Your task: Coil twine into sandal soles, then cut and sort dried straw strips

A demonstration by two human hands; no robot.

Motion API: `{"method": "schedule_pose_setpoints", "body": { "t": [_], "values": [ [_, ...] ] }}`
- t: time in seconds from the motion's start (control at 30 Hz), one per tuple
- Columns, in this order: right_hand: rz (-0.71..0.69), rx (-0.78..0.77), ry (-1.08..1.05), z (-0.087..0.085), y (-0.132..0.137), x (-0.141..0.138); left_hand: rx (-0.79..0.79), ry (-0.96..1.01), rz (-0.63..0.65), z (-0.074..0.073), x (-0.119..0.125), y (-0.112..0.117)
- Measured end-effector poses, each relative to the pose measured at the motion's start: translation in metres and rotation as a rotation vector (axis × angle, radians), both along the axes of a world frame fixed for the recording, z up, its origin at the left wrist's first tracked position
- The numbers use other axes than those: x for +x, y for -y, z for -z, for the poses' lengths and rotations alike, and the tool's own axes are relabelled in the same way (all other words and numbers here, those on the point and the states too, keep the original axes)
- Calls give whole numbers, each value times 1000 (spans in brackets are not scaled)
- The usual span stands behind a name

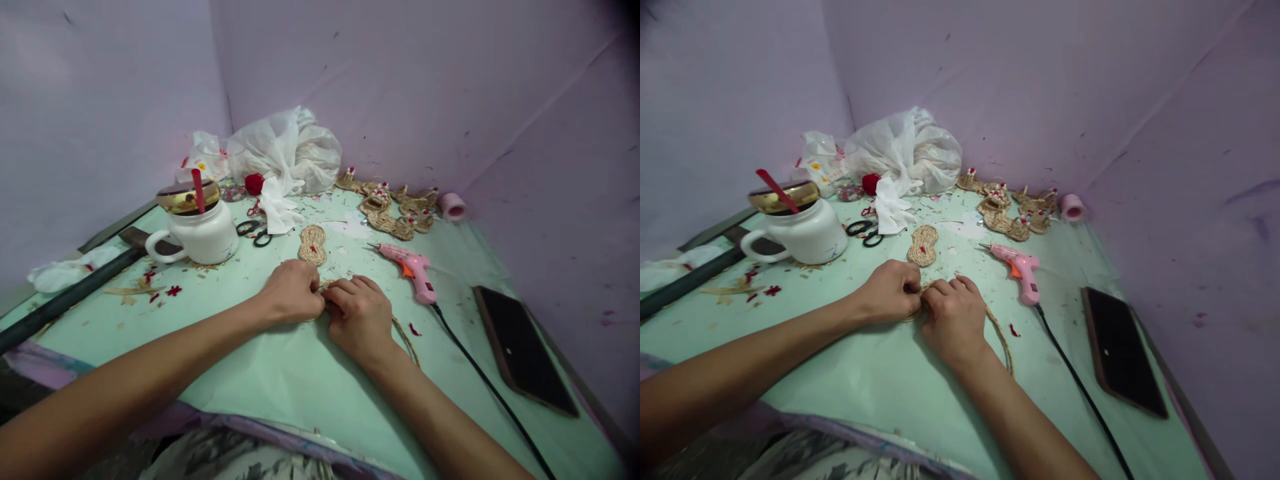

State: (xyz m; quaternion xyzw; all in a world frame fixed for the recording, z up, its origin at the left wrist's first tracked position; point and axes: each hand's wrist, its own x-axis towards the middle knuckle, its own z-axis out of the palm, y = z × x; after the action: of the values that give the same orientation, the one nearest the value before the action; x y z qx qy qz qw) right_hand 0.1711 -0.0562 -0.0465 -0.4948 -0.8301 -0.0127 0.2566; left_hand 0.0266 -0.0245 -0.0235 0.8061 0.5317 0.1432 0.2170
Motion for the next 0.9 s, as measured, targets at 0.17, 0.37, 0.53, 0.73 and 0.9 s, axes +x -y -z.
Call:
{"method": "schedule_pose_setpoints", "body": {
  "t": [0.17,0.37,0.53,0.73,0.9],
  "values": [
    [-54,-35,-59,-3,-3,8,176,-143,48,-5,1,11],
    [-165,-202,-203,-17,-10,24,244,-275,-7,-12,10,23],
    [45,30,-477,-19,-15,43,248,-304,-45,-13,16,24],
    [366,-19,-487,-23,-25,73,305,-301,-19,-11,18,24],
    [823,-154,-238,-36,-32,95,412,-245,-12,-11,12,22]
  ]
}}
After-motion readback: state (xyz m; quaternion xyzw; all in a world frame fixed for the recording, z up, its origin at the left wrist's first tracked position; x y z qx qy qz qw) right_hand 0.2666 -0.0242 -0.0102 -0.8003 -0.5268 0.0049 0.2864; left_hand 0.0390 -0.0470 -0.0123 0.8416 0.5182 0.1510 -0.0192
